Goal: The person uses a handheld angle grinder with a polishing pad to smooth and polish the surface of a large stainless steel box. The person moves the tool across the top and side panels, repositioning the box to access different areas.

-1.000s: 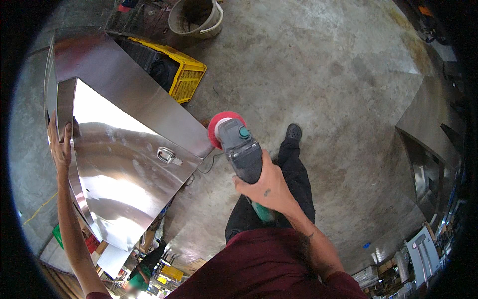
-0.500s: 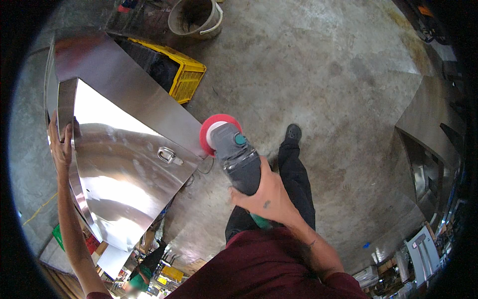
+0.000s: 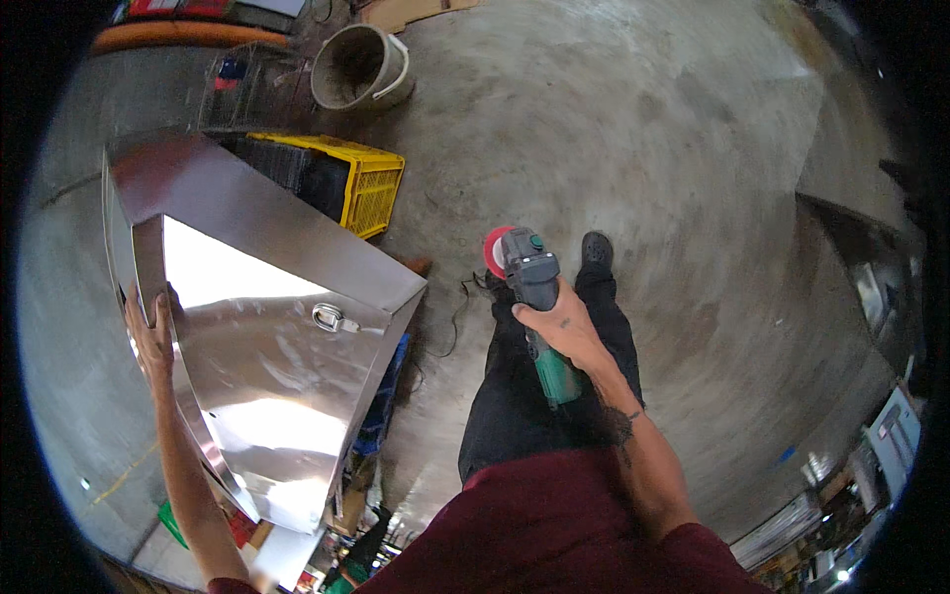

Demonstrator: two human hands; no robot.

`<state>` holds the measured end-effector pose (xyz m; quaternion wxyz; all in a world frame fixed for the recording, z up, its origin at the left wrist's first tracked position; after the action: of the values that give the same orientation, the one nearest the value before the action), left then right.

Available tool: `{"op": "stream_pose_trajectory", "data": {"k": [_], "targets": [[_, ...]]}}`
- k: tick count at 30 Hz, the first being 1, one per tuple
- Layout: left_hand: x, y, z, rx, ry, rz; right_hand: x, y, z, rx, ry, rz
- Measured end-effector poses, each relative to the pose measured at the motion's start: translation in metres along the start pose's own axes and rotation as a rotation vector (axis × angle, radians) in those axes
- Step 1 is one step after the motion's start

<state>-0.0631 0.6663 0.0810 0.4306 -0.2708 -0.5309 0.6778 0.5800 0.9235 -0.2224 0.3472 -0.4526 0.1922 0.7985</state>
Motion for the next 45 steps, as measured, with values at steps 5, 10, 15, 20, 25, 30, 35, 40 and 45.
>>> {"op": "stream_pose_trajectory", "data": {"k": [5, 10, 15, 20, 25, 30, 35, 40, 45], "targets": [[0.007, -0.021, -0.064, -0.028, 0.087, -0.281, -0.028, -0.007, -0.020, 0.226, 0.015, -0.047], [0.022, -0.035, -0.198, -0.658, 0.410, -0.155, -0.061, -0.001, -0.033, 0.528, 0.095, -0.058], [0.081, -0.049, -0.385, -0.695, 0.716, 0.659, -0.079, 0.004, -0.045, 0.521, 0.113, -0.107], [0.121, 0.030, -0.422, -0.544, 0.915, 1.174, -0.084, -0.001, -0.053, 0.574, 0.172, -0.065], [0.108, 0.092, -0.432, -0.338, 0.636, 1.827, -0.086, -0.013, -0.052, 0.560, 0.167, -0.100], [0.111, 0.126, -0.452, -0.197, 0.717, 1.729, -0.075, -0.020, -0.061, 0.553, 0.155, -0.092], [0.125, 0.146, -0.439, -0.242, 0.897, 0.989, -0.077, -0.023, -0.052, 0.561, 0.140, -0.095], [0.087, 0.061, -0.438, -0.104, 0.925, 1.277, -0.084, -0.013, -0.057, 0.563, 0.117, -0.100], [0.055, -0.070, -0.478, -0.336, 1.061, 1.524, -0.109, 0.009, -0.038, 0.612, 0.061, -0.123]]}}
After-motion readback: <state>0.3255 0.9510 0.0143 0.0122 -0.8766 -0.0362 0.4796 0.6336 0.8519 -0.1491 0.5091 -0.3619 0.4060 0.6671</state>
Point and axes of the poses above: each hand's wrist, its own x-axis towards the middle knuckle, its own y-axis out of the palm, z = x × y, the point moved 2 cm from there along x, towards the middle knuckle, and after that the axes turned 10 degrees about y, right-handed, at the moved point
